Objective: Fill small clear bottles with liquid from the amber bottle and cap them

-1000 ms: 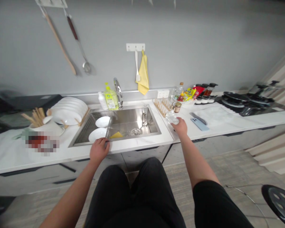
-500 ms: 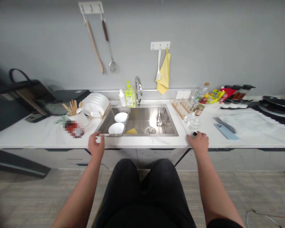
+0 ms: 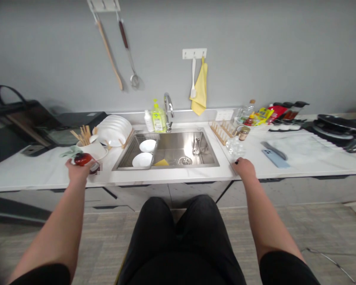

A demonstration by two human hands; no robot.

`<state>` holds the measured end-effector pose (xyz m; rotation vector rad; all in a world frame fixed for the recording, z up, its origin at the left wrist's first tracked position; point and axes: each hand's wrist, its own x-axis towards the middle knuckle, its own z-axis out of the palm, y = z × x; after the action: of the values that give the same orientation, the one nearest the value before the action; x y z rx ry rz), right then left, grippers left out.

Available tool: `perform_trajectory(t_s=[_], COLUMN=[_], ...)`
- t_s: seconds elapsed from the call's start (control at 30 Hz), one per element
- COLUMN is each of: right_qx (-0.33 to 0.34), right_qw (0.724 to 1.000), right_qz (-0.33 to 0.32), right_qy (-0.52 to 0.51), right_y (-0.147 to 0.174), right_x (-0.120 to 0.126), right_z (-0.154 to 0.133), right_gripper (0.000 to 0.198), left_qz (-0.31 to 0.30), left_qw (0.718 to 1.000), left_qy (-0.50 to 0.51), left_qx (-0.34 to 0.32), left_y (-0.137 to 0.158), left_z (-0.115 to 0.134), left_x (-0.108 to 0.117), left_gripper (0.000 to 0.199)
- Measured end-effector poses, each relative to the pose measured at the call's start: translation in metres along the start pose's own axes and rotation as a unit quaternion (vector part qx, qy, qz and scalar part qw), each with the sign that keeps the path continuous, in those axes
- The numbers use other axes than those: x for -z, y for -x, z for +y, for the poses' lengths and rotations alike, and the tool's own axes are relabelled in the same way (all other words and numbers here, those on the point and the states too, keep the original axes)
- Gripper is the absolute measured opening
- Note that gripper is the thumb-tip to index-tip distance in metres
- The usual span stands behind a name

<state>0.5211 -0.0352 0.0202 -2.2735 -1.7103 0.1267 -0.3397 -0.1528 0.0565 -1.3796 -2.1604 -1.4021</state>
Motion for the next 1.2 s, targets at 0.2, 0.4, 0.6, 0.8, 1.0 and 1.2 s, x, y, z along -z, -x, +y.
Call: perform_trajectory(t_s=[0.2, 0.4, 0.6, 0.8, 1.0, 1.2], right_qx=[0.021, 0.068, 0.133, 0.151, 0.178, 0.253], right_qw=[0.997, 0.844, 0.677, 0.642, 0.608, 0.633], right_qz=[0.021, 0.003, -0.148, -0.226, -0.239, -0.2], right_qy=[-0.067, -0.532, -0.708, -0.717, -0.736, -0.704], right_y=[0.019, 0.127, 0.247, 0.292, 0.322, 0.332], right_x=[0.018, 0.012, 0.022, 0.039, 0.054, 0.06], right_z=[-0.001, -0.081, -0.194, -0.21, -0.192, -0.179], right_gripper=[0.033, 0.045, 0.037, 0.031, 0.029, 0.02], left_qz=[0.054, -0.136, -0.378, -0.398, -0.394, -0.399], left_qw=[0.972, 0.958, 0.866, 0.852, 0.853, 0.845], left_qy=[0.012, 0.247, 0.315, 0.321, 0.32, 0.343], left_qx=[0.229, 0.048, -0.085, -0.112, -0.12, -0.09], left_y=[0.023, 0.173, 0.287, 0.302, 0.314, 0.324], left_z=[0.025, 0.153, 0.267, 0.297, 0.301, 0.302], left_x=[0.002, -0.004, 0.0, 0.021, 0.049, 0.056], left_gripper=[0.083, 0.091, 0.08, 0.082, 0.084, 0.083])
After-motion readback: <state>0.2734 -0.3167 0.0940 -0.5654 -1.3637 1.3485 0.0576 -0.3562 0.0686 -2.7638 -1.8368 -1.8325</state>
